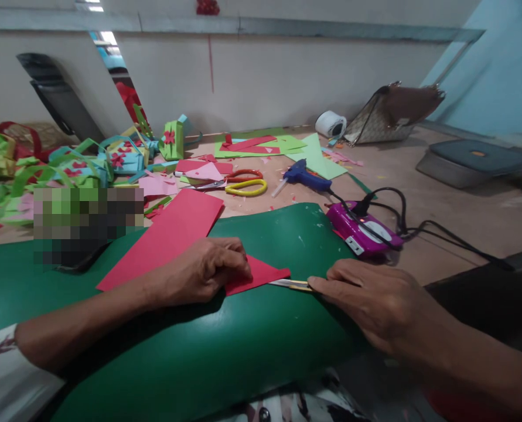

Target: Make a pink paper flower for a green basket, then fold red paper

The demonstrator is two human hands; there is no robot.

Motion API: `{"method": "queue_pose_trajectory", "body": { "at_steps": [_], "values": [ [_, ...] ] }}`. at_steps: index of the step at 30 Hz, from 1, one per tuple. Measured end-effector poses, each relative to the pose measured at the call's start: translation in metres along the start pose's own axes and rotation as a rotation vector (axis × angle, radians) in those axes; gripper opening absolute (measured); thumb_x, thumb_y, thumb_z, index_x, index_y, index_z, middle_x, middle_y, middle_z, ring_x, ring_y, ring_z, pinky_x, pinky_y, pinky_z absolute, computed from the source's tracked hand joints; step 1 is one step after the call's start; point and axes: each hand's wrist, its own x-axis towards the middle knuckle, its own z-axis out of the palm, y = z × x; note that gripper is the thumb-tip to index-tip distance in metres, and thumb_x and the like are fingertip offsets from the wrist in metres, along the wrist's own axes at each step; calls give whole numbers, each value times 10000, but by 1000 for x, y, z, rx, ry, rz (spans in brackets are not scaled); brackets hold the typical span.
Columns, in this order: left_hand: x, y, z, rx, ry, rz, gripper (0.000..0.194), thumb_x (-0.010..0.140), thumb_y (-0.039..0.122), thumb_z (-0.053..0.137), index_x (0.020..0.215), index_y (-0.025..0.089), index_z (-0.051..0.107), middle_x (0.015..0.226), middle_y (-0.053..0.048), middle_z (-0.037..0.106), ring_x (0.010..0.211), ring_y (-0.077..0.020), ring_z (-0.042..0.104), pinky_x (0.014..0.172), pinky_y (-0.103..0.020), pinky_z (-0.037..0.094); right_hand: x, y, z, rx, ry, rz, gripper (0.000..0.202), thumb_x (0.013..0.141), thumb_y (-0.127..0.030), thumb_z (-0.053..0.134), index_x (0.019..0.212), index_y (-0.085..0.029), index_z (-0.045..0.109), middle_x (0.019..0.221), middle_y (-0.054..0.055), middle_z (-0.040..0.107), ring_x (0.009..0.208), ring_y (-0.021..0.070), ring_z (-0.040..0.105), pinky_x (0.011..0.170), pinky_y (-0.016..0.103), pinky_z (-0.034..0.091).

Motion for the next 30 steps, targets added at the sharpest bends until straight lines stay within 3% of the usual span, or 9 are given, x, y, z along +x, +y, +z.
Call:
{"method": "queue_pose_trajectory", "body": {
  "at_steps": [5,12,18,30],
  "values": [
    [4,5,-9,-29,-101,-82,144,868,127,532,846,152,672,828,-11,588,694,-89,559,648,-189,420,-1,0,0,-4,-7,2,351,851,-77,372,1067,-205,618,748,31,549,618,148,494,545,261,300],
    [3,-4,0,-86,-16,-70,158,832,62,553,803,156,676,769,5,609,678,-77,568,617,-164,413,-1,-1,0,-9,2,0,354,853,-72,376,1079,-205,613,754,31,556,628,149,497,557,261,306],
    [4,-1,2,-50,17,-15,195,803,-3,534,740,147,641,718,13,606,685,-72,560,624,-147,402,-5,0,-1,11,6,6,397,821,-48,389,1117,-214,595,764,26,543,626,147,494,559,264,290],
    [3,2,1,-57,28,-112,151,803,47,568,758,146,673,710,-2,642,664,-88,584,597,-160,424,-2,-3,-2,33,-21,22,342,823,-62,396,1022,-193,642,731,29,547,604,145,480,547,267,288]
  ]
}}
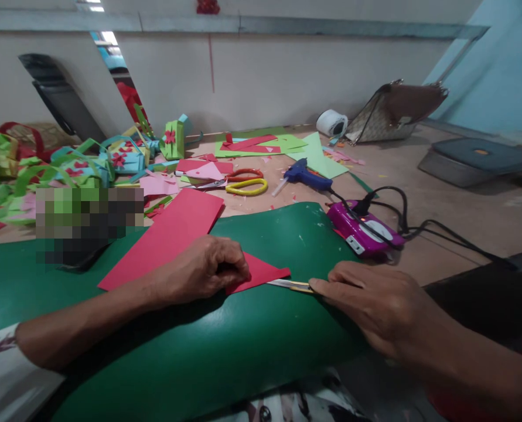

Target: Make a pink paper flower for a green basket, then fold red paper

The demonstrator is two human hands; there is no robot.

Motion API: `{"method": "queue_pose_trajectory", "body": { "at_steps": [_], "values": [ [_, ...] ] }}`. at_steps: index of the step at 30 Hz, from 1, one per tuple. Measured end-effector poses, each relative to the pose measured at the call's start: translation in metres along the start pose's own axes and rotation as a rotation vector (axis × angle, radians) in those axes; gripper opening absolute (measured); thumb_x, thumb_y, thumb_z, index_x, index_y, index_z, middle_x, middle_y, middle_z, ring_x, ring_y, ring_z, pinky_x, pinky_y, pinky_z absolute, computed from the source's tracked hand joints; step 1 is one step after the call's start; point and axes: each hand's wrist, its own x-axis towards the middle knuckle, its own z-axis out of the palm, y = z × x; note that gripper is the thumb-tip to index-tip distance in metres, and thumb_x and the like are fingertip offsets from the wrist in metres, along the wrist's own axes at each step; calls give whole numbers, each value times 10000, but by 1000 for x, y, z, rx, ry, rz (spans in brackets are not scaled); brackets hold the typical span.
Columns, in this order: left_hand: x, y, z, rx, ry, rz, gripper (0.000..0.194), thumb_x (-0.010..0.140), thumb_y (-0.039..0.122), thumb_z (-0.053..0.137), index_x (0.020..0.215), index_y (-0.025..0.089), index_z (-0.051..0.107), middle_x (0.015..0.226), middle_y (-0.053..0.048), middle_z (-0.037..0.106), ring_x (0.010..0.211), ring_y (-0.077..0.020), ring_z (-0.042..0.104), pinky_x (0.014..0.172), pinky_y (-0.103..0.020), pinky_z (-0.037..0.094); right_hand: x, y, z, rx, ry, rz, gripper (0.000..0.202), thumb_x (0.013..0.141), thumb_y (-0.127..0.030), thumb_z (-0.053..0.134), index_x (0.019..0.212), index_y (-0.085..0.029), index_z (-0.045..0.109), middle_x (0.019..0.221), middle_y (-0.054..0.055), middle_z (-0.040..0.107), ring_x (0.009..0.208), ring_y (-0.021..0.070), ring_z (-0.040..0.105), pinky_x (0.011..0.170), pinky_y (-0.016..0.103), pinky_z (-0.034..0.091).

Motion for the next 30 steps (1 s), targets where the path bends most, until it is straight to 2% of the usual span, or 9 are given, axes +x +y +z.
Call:
{"method": "queue_pose_trajectory", "body": {
  "at_steps": [8,19,27,30],
  "values": [
    [1,-2,1,9,2,20,136,815,61,581,787,141,688,724,-4,652,684,-87,592,621,-167,430,6,-2,-2,48,-45,-1,312,818,-42,390,951,-183,636,704,14,491,583,138,439,531,268,252],
    [-1,-6,2,-2,8,32,126,819,78,578,804,140,686,758,-10,656,697,-88,602,636,-166,444,15,-8,1,106,-41,-26,299,811,-38,404,948,-182,629,698,13,492,575,135,438,512,260,258],
    [2,-5,1,4,10,53,134,813,62,583,791,132,695,729,-11,655,692,-93,598,626,-164,435,23,-11,2,158,-76,-31,305,845,-52,390,984,-190,623,695,12,478,576,137,432,506,258,268],
    [2,-4,1,6,16,48,125,812,67,591,791,127,700,725,-15,654,679,-95,595,617,-168,435,27,-13,3,183,-126,-45,295,851,-52,402,978,-191,629,706,15,484,600,141,443,523,258,283]
  ]
}}
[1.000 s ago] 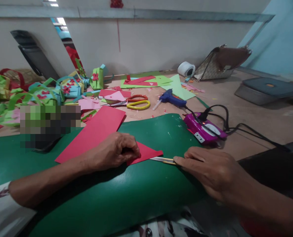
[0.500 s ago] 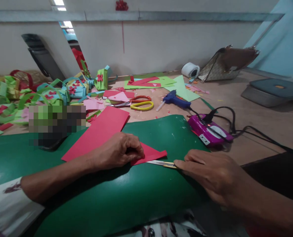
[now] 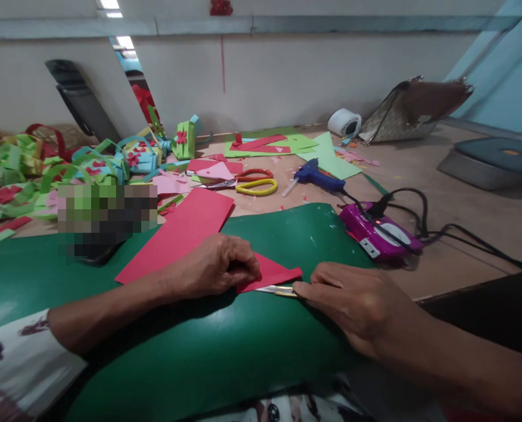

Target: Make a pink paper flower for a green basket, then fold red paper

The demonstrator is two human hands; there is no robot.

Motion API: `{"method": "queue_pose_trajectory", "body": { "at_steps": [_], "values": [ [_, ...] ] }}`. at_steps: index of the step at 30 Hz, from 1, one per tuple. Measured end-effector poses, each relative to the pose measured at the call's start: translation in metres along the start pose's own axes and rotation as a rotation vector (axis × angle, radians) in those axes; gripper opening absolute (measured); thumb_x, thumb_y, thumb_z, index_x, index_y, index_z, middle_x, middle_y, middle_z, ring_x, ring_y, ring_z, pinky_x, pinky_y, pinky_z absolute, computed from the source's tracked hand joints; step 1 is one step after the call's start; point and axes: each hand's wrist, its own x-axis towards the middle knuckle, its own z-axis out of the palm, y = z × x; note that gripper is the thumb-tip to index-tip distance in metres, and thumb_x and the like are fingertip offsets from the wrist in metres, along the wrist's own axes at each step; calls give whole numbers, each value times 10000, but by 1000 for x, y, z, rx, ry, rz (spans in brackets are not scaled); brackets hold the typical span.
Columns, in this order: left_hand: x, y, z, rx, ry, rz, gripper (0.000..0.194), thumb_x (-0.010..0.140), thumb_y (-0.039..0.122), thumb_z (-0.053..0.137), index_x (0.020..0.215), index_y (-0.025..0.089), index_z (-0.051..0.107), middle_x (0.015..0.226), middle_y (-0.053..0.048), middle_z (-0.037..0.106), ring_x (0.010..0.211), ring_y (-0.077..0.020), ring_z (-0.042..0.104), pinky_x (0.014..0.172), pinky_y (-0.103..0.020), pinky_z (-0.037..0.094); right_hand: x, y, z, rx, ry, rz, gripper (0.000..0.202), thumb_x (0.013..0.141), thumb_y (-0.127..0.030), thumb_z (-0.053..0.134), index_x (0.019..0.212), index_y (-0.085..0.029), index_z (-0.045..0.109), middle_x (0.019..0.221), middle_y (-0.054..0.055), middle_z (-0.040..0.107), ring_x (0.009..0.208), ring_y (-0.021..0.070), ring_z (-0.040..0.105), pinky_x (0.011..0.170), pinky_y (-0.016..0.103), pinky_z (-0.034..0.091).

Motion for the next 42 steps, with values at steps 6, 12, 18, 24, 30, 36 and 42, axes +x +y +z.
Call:
{"method": "queue_pose_trajectory", "body": {
  "at_steps": [6,12,18,24,30,36,42],
  "values": [
    [-3,-2,2,-2,-4,10,107,818,92,603,799,131,700,741,-19,660,704,-102,605,637,-175,441,6,-2,3,-3,15,-2,299,858,-62,401,1002,-194,627,709,14,479,595,138,430,522,260,272],
    [-2,-1,1,2,13,23,115,807,74,601,790,129,701,727,-21,658,682,-97,594,621,-169,433,14,-6,3,40,-30,6,284,846,-83,428,993,-206,636,761,39,529,628,148,469,543,268,297],
    [-1,-1,0,11,7,25,100,815,100,601,797,133,694,752,-25,655,710,-107,592,647,-182,431,11,-18,0,87,-44,-6,287,801,-58,447,942,-222,637,742,27,537,607,146,461,523,272,272],
    [-1,5,-4,-7,-22,-65,177,887,149,505,852,144,679,783,-16,661,714,-107,590,648,-180,421,5,-7,-6,202,17,55,273,900,-114,427,1010,-207,659,698,16,558,611,132,521,544,238,365],
    [-2,17,-10,-34,-38,-162,250,924,176,403,940,172,653,883,-28,666,746,-127,583,645,-202,426,25,14,-25,210,371,393,227,877,-174,494,1035,-191,656,1006,46,696,920,182,628,785,268,441],
    [-3,13,-8,-394,185,-330,153,878,214,485,925,171,624,833,-30,669,766,-146,606,705,-240,469,48,4,-27,390,19,444,113,828,-297,601,866,-202,651,693,-38,620,604,116,521,537,229,362],
    [1,7,-6,-662,398,-435,116,886,207,445,893,147,545,744,-14,620,652,-104,590,654,-229,477,70,-13,-19,186,-224,313,81,769,-200,673,790,-182,597,649,-34,572,571,107,449,509,234,252]
  ]
}}
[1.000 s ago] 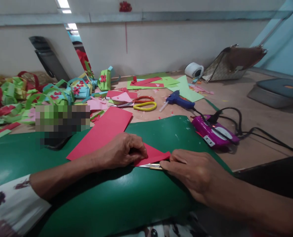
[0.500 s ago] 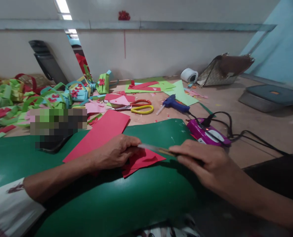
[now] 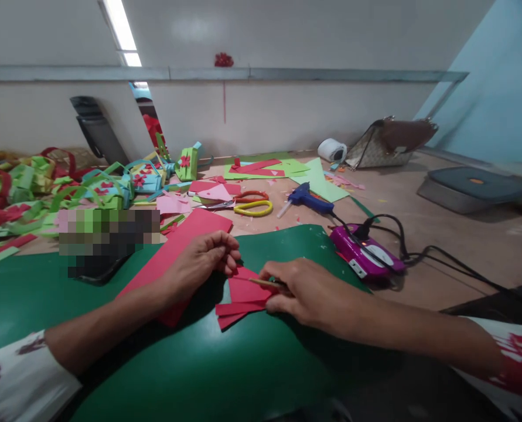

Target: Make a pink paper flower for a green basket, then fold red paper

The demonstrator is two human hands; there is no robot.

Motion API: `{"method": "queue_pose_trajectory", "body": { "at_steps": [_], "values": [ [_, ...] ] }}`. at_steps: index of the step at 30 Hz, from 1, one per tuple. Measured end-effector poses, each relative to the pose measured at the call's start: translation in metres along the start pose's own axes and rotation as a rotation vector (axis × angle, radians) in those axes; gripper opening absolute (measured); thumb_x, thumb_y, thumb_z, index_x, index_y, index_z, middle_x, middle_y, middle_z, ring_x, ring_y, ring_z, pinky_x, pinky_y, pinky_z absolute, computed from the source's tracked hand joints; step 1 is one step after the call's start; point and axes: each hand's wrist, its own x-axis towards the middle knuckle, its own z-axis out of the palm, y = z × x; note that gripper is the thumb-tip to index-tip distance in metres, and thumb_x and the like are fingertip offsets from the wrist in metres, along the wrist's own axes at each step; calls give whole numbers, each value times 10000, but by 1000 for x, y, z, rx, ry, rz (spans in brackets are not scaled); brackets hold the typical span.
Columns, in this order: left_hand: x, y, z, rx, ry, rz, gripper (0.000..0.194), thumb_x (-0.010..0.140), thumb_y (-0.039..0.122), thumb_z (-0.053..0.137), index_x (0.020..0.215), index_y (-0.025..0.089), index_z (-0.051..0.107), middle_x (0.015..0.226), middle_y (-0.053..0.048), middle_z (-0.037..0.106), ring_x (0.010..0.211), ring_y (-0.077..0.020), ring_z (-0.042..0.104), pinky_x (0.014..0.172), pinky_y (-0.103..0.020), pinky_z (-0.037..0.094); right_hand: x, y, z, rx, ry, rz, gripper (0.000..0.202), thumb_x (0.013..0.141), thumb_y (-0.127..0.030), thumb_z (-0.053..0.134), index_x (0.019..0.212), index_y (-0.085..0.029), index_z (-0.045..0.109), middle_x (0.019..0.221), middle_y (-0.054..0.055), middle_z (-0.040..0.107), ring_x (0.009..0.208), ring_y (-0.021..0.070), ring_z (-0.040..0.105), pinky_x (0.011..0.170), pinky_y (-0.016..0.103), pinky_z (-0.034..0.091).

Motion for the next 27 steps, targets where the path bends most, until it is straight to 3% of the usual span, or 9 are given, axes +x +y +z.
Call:
{"method": "queue_pose_trajectory", "body": {
  "at_steps": [6,11,13,15,17,19,23,27],
  "values": [
    [2,1,-1,-87,7,-29,90,870,192,463,887,140,534,733,-20,619,602,-95,579,620,-227,474,9,1,4,-141,-14,-74,171,832,-207,581,670,-181,535,580,-20,536,519,103,417,494,250,216],
    [2,2,-1,-121,29,-21,72,859,151,475,906,145,529,712,-4,614,614,-89,576,638,-223,473,19,7,-23,-218,126,1,217,881,-229,493,673,-175,526,604,-19,547,537,98,451,499,222,280],
    [2,2,0,-125,30,-13,72,861,155,471,906,141,527,722,-9,613,606,-87,574,628,-223,478,30,12,-36,-278,241,74,184,897,-224,455,769,-157,567,713,25,608,626,128,518,545,234,319],
    [2,1,1,-119,38,-2,74,857,162,474,908,138,523,737,-13,610,610,-87,579,627,-227,485,43,18,-44,-347,350,166,193,903,-200,428,992,-116,578,829,86,649,704,180,570,573,263,342],
    [2,1,3,-95,56,14,94,843,171,504,930,137,522,742,-9,604,622,-92,583,627,-231,484,55,23,-46,-415,428,244,357,897,-167,427,1243,-89,467,968,150,659,797,239,611,605,294,368],
    [0,2,4,-57,86,45,139,831,190,537,961,140,524,744,1,595,631,-96,583,613,-225,469,64,26,-44,-468,456,276,471,893,-154,439,1357,-119,370,1104,178,632,882,270,628,641,312,397],
    [-2,9,1,32,157,140,158,840,239,551,976,159,549,811,9,591,692,-106,591,605,-216,443,72,27,-35,-528,426,255,401,909,-212,480,1305,-158,456,1141,163,623,895,255,649,664,316,450],
    [-1,14,-13,364,253,333,146,862,241,493,948,170,588,832,-5,617,726,-127,576,641,-241,470,78,32,-32,-540,364,214,267,935,-309,509,1141,-149,568,1007,73,652,841,181,637,713,330,503]
  ]
}}
